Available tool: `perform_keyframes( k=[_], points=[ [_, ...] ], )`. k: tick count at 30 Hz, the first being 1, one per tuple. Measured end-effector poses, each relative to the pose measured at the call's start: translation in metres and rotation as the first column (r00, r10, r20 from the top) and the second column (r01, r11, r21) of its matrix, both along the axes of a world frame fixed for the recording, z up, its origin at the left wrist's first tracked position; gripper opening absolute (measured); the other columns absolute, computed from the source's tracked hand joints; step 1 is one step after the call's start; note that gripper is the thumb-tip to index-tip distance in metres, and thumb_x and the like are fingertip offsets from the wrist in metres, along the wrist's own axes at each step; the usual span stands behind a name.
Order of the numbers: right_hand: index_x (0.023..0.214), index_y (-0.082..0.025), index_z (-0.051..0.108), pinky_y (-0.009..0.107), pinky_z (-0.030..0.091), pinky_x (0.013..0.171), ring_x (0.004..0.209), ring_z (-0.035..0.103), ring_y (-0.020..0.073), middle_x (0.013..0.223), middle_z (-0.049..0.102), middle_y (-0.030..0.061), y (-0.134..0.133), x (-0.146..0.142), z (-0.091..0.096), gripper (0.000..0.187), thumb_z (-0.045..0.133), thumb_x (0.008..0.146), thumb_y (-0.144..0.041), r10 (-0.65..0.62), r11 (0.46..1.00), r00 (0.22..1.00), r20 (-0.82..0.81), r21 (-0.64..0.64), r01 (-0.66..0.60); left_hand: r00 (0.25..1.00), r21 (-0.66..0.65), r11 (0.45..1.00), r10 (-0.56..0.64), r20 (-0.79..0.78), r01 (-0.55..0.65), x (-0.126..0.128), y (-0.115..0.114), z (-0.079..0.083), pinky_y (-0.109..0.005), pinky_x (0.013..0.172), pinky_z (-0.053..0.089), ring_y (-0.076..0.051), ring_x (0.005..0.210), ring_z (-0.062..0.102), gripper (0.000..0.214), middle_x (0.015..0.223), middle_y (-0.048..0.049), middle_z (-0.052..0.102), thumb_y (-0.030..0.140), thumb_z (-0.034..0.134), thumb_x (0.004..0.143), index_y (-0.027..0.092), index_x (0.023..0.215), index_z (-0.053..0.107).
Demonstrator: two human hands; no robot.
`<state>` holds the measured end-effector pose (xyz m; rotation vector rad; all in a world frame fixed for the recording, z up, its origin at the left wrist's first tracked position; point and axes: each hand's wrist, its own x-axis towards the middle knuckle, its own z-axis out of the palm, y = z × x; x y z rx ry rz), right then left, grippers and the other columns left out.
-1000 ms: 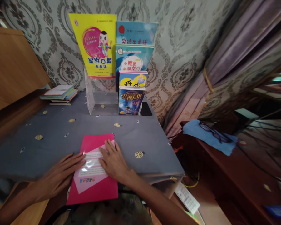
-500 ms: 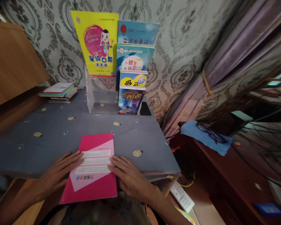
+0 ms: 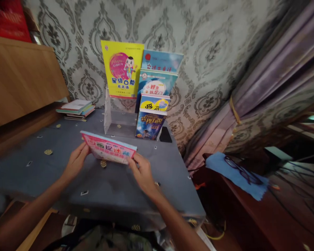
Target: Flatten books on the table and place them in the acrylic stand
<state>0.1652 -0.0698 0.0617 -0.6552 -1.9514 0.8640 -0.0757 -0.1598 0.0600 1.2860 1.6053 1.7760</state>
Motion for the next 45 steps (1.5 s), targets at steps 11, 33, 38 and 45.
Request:
perform_keyframes(
  k=[11,33,38,45],
  points=[
    [0.070,-0.019,0.055,0.021,0.034,0.048,0.056,0.041,0.0111,0.062,0.049,-0.0026,0.063,-0.052,0.007,0.041,0.054,0.087,-0.056,-0.051,0.978,0.969,-0.242,-0.207,-0.001,0.956,0.087,0.996,-0.029,0.293,0.004,-0.009,0.057,-0.001,-0.024,0.066,0.048,-0.015,0.072,0.060,0.038,0.080,0.0009,0.066,0.057,0.063,0.081,0.020,0.089,0.063],
    [0.116,-0.016,0.068,0.031,0.046,0.101,0.114,0.061,0.0217,0.118,0.070,0.0103,0.058,-0.094,-0.030,0.034,0.045,0.093,-0.011,-0.085,0.945,0.803,0.590,0.304,-0.124,0.693,-0.197,0.979,-0.114,-0.712,-0.041,-0.065,0.115,-0.072,-0.043,0.105,0.046,-0.023,0.114,0.061,0.043,0.119,-0.0099,0.069,0.014,0.036,0.087,0.017,0.121,0.061],
    [0.123,-0.008,0.063,0.035,0.039,0.111,0.125,0.056,0.0229,0.131,0.063,0.0167,0.040,-0.129,-0.035,0.034,0.045,0.095,-0.012,0.009,0.876,0.728,0.685,0.346,-0.337,0.655,-0.237,0.971,-0.170,-0.736,-0.015,-0.071,0.125,-0.082,-0.043,0.110,0.044,-0.023,0.125,0.056,0.047,0.133,-0.0116,0.063,0.016,0.037,0.089,0.016,0.130,0.059],
    [0.141,-0.006,0.049,0.042,0.029,0.120,0.144,0.039,0.0254,0.151,0.047,0.0201,0.060,-0.114,-0.051,0.048,0.045,0.101,-0.031,0.013,0.929,0.721,0.693,0.258,-0.265,0.577,-0.243,0.970,-0.191,-0.794,-0.014,-0.073,0.123,-0.081,-0.045,0.107,0.046,-0.024,0.121,0.057,0.048,0.127,-0.0120,0.066,0.012,0.037,0.090,0.017,0.133,0.058]
  ],
)
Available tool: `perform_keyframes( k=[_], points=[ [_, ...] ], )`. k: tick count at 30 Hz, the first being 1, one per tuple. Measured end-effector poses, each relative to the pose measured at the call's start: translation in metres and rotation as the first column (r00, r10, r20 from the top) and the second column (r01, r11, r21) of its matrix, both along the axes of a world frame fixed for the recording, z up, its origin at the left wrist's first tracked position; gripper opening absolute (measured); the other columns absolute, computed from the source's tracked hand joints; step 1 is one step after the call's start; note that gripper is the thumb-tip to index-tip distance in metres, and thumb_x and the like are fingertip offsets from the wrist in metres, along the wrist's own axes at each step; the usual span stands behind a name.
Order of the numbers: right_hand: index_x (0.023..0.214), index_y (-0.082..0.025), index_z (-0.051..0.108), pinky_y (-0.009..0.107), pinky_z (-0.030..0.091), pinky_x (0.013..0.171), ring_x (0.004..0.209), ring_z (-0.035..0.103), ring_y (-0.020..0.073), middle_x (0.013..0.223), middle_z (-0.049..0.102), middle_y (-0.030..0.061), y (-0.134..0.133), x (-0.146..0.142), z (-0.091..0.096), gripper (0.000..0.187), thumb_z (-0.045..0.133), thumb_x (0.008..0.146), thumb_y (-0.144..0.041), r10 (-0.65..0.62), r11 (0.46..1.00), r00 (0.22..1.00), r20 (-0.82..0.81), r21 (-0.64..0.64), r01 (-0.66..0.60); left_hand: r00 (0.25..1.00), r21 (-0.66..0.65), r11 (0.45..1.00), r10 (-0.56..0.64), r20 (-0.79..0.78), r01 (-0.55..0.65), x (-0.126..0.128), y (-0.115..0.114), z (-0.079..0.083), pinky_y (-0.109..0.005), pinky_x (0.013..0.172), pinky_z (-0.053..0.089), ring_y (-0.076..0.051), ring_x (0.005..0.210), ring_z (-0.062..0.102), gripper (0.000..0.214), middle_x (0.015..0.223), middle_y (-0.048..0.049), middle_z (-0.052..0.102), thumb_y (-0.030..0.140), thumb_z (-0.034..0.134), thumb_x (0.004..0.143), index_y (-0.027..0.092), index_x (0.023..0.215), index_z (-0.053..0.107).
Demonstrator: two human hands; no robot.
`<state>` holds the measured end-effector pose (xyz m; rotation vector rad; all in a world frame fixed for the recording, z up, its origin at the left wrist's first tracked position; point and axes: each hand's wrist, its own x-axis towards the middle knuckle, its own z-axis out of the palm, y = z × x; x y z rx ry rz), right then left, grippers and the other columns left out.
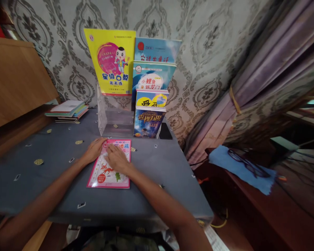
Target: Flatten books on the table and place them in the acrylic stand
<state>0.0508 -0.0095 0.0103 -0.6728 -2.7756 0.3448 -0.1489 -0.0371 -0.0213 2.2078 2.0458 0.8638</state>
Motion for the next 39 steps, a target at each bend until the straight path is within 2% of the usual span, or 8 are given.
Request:
perform_keyframes(
  k=[6,10,16,22,28,34,39],
  points=[
    [0.144,-0.010,0.048,0.048,0.029,0.120,0.147,0.035,0.0274,0.153,0.044,0.0190,0.036,0.047,-0.012,0.048,0.039,0.102,-0.032,-0.189,0.981,0.981,-0.036,-0.051,0.187,0.999,0.032,0.999,0.009,-0.042,-0.007,0.002,0.000,-0.002,-0.046,0.106,0.046,-0.025,0.119,0.058,0.046,0.126,-0.0113,0.068,0.011,0.040,0.091,0.018,0.133,0.059],
    [0.147,-0.011,0.046,0.049,0.027,0.121,0.148,0.032,0.0266,0.156,0.040,0.0168,0.048,0.064,-0.017,0.050,0.035,0.102,-0.031,-0.212,0.971,0.976,-0.040,-0.121,0.206,0.999,0.037,0.999,0.027,-0.047,-0.025,0.002,-0.001,-0.002,-0.046,0.104,0.048,-0.027,0.122,0.057,0.044,0.127,-0.0135,0.067,0.013,0.040,0.092,0.016,0.132,0.059],
    [0.145,-0.018,0.049,0.048,0.029,0.121,0.146,0.037,0.0237,0.154,0.045,0.0117,0.061,0.067,-0.023,0.047,0.036,0.101,-0.029,-0.200,0.958,0.971,-0.129,-0.233,0.167,0.995,0.032,0.999,0.036,-0.090,-0.033,0.001,0.000,-0.004,-0.047,0.107,0.046,-0.025,0.127,0.055,0.043,0.129,-0.0092,0.067,0.013,0.040,0.092,0.019,0.129,0.062],
    [0.146,-0.021,0.047,0.049,0.040,0.113,0.131,0.055,0.0246,0.144,0.057,0.0109,0.077,0.070,-0.031,0.047,0.037,0.101,-0.029,-0.213,0.939,0.948,-0.238,-0.317,0.132,0.993,0.081,0.996,-0.021,-0.117,0.031,-0.003,0.002,-0.006,-0.052,0.111,0.044,-0.026,0.131,0.054,0.043,0.133,-0.0103,0.065,0.014,0.039,0.091,0.018,0.126,0.064],
    [0.149,-0.021,0.042,0.048,0.040,0.112,0.131,0.056,0.0228,0.140,0.061,0.0112,0.083,0.072,-0.032,0.048,0.036,0.102,-0.031,-0.230,0.900,0.922,-0.310,-0.429,0.080,0.979,0.075,0.995,-0.053,-0.197,0.069,-0.004,0.000,-0.001,-0.052,0.112,0.044,-0.026,0.132,0.053,0.040,0.136,-0.0121,0.062,0.019,0.039,0.093,0.016,0.124,0.064],
    [0.146,-0.020,0.046,0.047,0.040,0.112,0.131,0.056,0.0230,0.140,0.060,0.0118,0.081,0.070,-0.030,0.047,0.038,0.100,-0.026,-0.236,0.896,0.911,-0.338,-0.439,0.069,0.964,0.009,0.995,-0.098,-0.248,0.104,0.004,0.005,0.011,-0.051,0.110,0.043,-0.028,0.129,0.053,0.039,0.136,-0.0129,0.061,0.023,0.039,0.095,0.017,0.125,0.064],
    [0.146,-0.020,0.046,0.046,0.041,0.112,0.131,0.056,0.0225,0.140,0.060,0.0119,0.080,0.070,-0.028,0.046,0.039,0.100,-0.025,-0.241,0.890,0.910,-0.338,-0.452,0.068,0.952,-0.031,0.984,-0.178,-0.248,0.176,0.019,0.018,0.019,-0.051,0.108,0.044,-0.028,0.122,0.056,0.040,0.129,-0.0146,0.063,0.019,0.039,0.094,0.016,0.124,0.065]
  ],
)
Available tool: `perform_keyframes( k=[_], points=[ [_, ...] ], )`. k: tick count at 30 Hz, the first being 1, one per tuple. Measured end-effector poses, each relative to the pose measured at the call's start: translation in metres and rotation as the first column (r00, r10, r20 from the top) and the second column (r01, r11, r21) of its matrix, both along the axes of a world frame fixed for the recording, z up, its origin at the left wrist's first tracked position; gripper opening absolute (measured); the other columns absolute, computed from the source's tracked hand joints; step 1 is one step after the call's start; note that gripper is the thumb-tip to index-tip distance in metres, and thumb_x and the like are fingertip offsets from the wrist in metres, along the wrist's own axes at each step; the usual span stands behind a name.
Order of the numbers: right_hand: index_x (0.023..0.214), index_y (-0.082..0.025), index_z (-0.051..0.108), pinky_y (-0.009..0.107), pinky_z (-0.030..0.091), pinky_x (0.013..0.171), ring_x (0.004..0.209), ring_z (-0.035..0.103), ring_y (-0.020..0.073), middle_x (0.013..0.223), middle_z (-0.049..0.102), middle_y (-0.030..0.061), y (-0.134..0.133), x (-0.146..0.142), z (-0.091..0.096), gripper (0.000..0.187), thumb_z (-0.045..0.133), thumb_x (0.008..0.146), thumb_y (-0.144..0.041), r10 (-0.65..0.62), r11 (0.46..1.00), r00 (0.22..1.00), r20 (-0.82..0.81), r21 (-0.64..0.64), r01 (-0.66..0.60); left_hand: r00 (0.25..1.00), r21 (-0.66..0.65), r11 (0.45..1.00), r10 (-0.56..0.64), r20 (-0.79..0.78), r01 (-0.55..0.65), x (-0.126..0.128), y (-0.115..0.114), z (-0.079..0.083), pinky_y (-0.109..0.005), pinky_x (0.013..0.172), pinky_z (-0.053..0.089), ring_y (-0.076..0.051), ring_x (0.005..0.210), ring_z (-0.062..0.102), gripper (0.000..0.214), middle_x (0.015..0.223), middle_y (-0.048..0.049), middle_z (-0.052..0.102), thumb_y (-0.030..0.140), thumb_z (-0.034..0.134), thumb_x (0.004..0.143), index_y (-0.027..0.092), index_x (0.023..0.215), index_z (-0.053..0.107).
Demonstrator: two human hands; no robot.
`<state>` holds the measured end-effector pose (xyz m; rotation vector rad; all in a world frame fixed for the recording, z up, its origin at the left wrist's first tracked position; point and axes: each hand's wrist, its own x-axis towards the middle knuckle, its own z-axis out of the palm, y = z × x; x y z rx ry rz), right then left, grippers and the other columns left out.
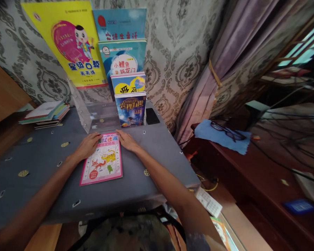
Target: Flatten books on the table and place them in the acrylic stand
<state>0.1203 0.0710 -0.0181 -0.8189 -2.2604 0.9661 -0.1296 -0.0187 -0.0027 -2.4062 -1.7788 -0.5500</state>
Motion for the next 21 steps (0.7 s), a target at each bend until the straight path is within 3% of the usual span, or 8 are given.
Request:
perform_keyframes(
  k=[4,9,15,21],
  points=[
    [0.146,-0.016,0.044,0.047,0.040,0.113,0.132,0.055,0.0232,0.141,0.059,0.0150,-0.001,0.000,0.001,0.047,0.037,0.101,-0.024,-0.005,1.000,1.000,0.010,-0.002,0.005,0.998,-0.004,0.999,-0.051,0.029,0.051,0.016,0.014,-0.003,-0.047,0.107,0.046,-0.025,0.118,0.057,0.040,0.126,-0.0125,0.064,0.016,0.040,0.094,0.017,0.124,0.065],
    [0.146,-0.017,0.044,0.045,0.040,0.113,0.132,0.055,0.0222,0.141,0.059,0.0141,-0.002,0.000,0.004,0.046,0.036,0.101,-0.024,-0.002,1.000,1.000,0.012,0.014,0.002,0.994,-0.003,0.999,-0.051,0.094,0.052,0.026,0.020,-0.012,-0.048,0.113,0.040,-0.024,0.130,0.051,0.046,0.134,-0.0096,0.060,0.011,0.039,0.092,0.022,0.130,0.062],
    [0.147,-0.020,0.043,0.045,0.039,0.114,0.132,0.054,0.0202,0.142,0.059,0.0110,-0.004,0.001,0.004,0.046,0.035,0.102,-0.023,-0.019,0.999,0.998,0.065,0.041,0.017,0.986,-0.045,0.988,-0.146,0.078,0.150,0.036,0.003,-0.007,-0.051,0.116,0.036,-0.026,0.142,0.041,0.042,0.144,-0.0111,0.054,0.019,0.040,0.097,0.022,0.134,0.061],
    [0.148,-0.020,0.043,0.043,0.038,0.114,0.134,0.053,0.0192,0.144,0.057,0.0105,-0.004,0.000,0.003,0.047,0.036,0.101,-0.022,-0.011,0.998,0.994,0.106,0.060,0.004,0.952,-0.094,0.949,-0.295,0.082,0.302,0.053,-0.025,0.003,-0.053,0.118,0.034,-0.026,0.146,0.035,0.044,0.149,-0.0089,0.051,0.016,0.041,0.096,0.026,0.135,0.061]
  ],
)
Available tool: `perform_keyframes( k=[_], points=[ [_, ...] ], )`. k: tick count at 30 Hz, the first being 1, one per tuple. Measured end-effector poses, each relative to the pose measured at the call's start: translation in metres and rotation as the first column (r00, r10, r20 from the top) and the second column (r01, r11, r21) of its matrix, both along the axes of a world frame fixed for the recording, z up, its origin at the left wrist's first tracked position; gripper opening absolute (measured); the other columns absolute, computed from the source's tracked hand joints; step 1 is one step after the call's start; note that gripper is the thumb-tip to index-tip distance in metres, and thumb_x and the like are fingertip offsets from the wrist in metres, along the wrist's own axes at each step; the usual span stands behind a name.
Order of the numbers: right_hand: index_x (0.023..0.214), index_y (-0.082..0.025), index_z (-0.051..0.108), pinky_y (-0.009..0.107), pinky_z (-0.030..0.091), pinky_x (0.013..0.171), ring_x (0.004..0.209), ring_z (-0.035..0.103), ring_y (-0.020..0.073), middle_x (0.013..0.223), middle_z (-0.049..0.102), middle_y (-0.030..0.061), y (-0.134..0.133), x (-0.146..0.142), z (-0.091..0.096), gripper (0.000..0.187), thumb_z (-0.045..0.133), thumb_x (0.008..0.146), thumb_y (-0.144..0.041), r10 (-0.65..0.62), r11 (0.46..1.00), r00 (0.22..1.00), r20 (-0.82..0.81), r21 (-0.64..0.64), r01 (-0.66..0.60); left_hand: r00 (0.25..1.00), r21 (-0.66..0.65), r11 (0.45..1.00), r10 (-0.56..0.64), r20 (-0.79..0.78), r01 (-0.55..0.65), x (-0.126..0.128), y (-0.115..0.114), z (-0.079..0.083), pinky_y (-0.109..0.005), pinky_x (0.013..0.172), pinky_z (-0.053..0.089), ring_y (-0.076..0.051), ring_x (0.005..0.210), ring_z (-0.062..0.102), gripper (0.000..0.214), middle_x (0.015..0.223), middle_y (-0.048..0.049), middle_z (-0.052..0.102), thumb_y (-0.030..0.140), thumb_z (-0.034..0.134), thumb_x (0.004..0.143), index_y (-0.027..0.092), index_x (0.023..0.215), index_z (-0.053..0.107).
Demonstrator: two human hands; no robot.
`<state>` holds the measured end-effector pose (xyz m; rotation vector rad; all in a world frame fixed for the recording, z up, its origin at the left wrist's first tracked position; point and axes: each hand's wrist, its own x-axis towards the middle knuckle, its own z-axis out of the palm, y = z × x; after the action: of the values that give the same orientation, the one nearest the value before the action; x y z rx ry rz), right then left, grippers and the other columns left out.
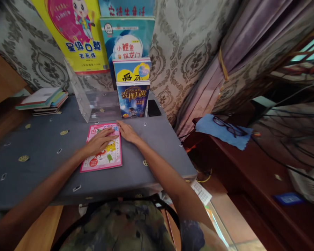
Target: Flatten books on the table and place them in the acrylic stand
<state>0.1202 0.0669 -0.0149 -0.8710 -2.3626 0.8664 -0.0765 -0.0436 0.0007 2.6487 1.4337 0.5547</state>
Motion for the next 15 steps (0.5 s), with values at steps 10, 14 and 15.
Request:
perform_keyframes(
  k=[10,14,15],
  points=[
    [0.147,-0.017,0.042,0.045,0.038,0.114,0.134,0.052,0.0225,0.143,0.058,0.0111,-0.004,-0.001,0.001,0.048,0.040,0.100,-0.021,-0.012,1.000,1.000,0.026,0.030,0.011,0.981,-0.078,0.978,-0.195,0.017,0.196,0.022,-0.063,0.017,-0.053,0.116,0.037,-0.026,0.147,0.034,0.047,0.148,-0.0046,0.051,0.013,0.044,0.096,0.034,0.134,0.061],
    [0.147,-0.021,0.042,0.045,0.039,0.113,0.133,0.053,0.0229,0.144,0.057,0.0091,-0.002,-0.001,-0.001,0.047,0.041,0.100,-0.024,0.000,0.999,1.000,0.023,0.042,-0.001,0.972,-0.120,0.965,-0.233,0.014,0.233,0.028,-0.085,0.021,-0.055,0.117,0.036,-0.026,0.146,0.035,0.055,0.151,-0.0017,0.049,0.009,0.045,0.093,0.040,0.138,0.056],
    [0.147,-0.020,0.042,0.045,0.039,0.113,0.133,0.053,0.0231,0.144,0.057,0.0095,-0.002,-0.001,-0.001,0.047,0.041,0.100,-0.025,0.002,0.999,1.000,0.025,0.048,-0.003,0.973,-0.121,0.965,-0.231,0.016,0.231,0.028,-0.088,0.022,-0.054,0.117,0.036,-0.026,0.146,0.035,0.056,0.151,-0.0017,0.049,0.009,0.044,0.094,0.040,0.139,0.055]
  ],
)
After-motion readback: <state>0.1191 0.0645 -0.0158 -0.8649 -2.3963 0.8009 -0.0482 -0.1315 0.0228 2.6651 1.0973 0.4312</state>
